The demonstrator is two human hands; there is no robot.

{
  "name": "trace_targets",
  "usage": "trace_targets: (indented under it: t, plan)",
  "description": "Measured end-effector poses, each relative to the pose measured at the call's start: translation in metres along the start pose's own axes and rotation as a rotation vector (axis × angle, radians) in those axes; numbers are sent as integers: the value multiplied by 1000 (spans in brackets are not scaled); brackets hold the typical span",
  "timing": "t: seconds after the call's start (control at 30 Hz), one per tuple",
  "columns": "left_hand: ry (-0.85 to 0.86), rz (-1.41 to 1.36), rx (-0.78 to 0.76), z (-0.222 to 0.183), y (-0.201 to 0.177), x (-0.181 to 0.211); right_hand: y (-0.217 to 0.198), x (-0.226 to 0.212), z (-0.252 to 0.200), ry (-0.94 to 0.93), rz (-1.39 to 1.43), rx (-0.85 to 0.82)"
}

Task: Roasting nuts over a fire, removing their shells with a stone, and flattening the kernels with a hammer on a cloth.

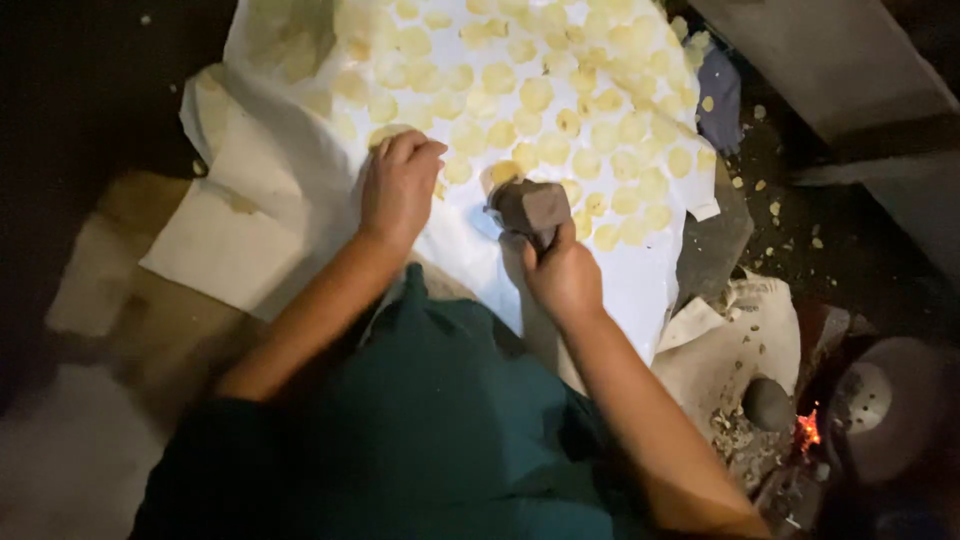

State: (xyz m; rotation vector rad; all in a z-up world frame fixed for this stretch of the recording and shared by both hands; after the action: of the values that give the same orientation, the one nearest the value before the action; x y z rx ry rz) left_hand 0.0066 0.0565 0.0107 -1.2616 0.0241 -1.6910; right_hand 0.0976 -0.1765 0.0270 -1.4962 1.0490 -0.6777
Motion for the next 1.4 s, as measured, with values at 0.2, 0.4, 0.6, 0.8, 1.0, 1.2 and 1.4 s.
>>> trace_targets:
  t: [0.2,0.4,0.6,0.8,1.0,1.2,1.4]
  plan:
    - [-8,-143,0,-8,7,-13,-63,-15,-3,-36,207,-87]
    - [-118,-299,52,-14,5,-10,18,22,-1,-121,2,159]
    - [-7,-397,-102,-26,33,19,-79,-23,-3,64,352,-96]
    - [-96,-320,-260,-13,38,24,-116,-31,-36,-150,653,224]
    - [-150,-108,-162,-15,3,7,12,-38,17,-147,-57,58]
    - [-119,-49,69,-11,-53,-19,-32,-52,32,-270,91,50]
    - [-85,55,191,-11,-76,-83,-58,-61,15,-180,101,170]
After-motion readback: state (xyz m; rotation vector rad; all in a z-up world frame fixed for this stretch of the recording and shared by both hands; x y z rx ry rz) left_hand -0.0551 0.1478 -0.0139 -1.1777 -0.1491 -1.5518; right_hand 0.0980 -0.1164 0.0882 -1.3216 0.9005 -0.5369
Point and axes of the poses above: each hand's wrist, its own z-axis towards the middle knuckle, its own y-axis out of the palm, x = y × z, the point moved 5 cm from there along z, towards the middle knuckle, and after that the axes turned 11 degrees about -z, right-handed, at the moved point
